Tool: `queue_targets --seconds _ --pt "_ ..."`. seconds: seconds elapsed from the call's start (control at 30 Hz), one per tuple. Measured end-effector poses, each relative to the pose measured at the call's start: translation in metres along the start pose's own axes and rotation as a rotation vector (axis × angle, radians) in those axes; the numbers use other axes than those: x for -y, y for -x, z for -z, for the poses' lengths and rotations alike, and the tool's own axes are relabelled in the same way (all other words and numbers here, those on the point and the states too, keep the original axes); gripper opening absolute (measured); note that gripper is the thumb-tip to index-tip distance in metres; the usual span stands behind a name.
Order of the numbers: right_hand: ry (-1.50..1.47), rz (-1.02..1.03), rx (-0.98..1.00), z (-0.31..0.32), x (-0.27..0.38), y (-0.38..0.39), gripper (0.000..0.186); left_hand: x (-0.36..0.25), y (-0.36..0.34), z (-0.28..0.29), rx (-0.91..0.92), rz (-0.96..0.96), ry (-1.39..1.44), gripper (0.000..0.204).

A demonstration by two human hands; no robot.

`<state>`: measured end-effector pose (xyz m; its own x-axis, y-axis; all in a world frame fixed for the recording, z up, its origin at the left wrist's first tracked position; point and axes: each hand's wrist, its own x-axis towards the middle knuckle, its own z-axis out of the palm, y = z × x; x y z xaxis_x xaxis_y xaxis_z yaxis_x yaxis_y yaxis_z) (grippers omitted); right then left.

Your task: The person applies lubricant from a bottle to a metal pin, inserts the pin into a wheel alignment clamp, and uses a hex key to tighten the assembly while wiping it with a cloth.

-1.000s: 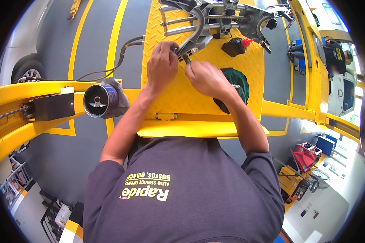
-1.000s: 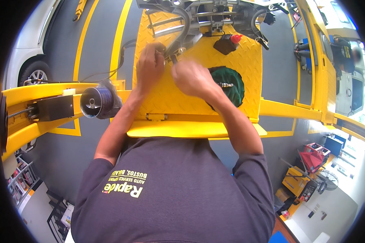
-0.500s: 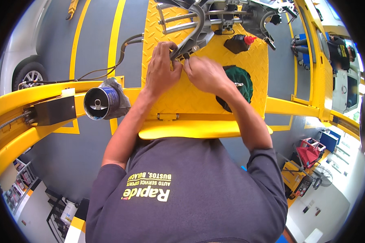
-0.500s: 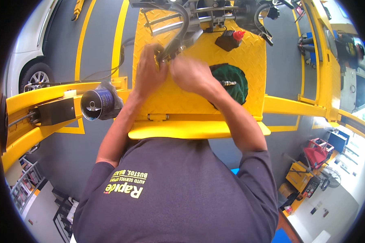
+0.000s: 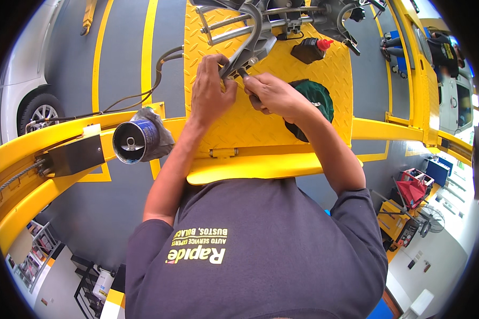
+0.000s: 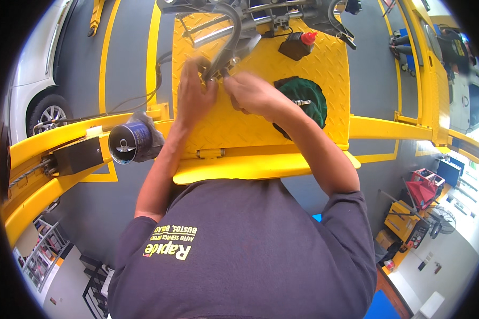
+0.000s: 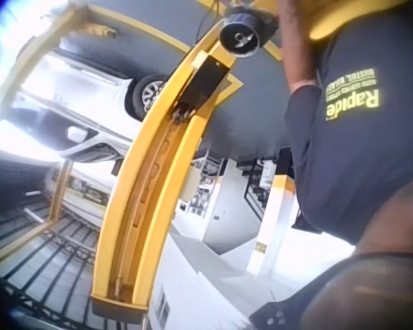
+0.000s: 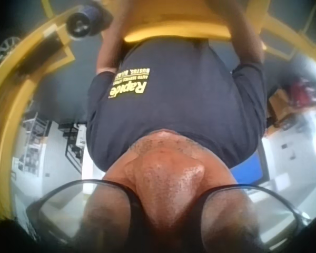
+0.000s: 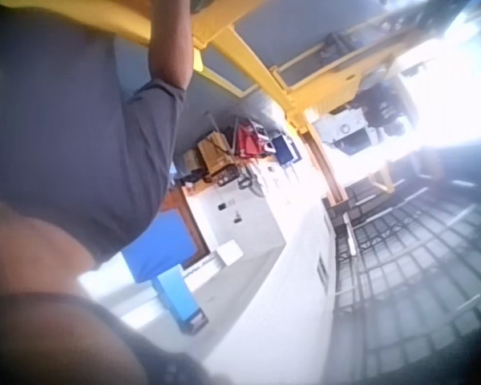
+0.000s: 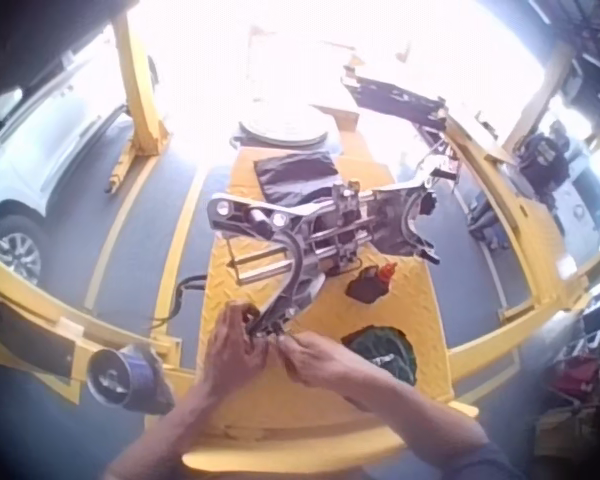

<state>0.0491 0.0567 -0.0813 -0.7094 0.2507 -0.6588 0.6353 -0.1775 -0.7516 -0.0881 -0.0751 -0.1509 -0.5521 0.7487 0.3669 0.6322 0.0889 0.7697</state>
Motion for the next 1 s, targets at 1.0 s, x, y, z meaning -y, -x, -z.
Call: queue_targets --seconds 1.0 --pt "0.785 0.140 -0.345 -0.017 0.015 0.019 0.047 -0.002 0.000 0.001 -0.011 0.002 0.049 0.040"
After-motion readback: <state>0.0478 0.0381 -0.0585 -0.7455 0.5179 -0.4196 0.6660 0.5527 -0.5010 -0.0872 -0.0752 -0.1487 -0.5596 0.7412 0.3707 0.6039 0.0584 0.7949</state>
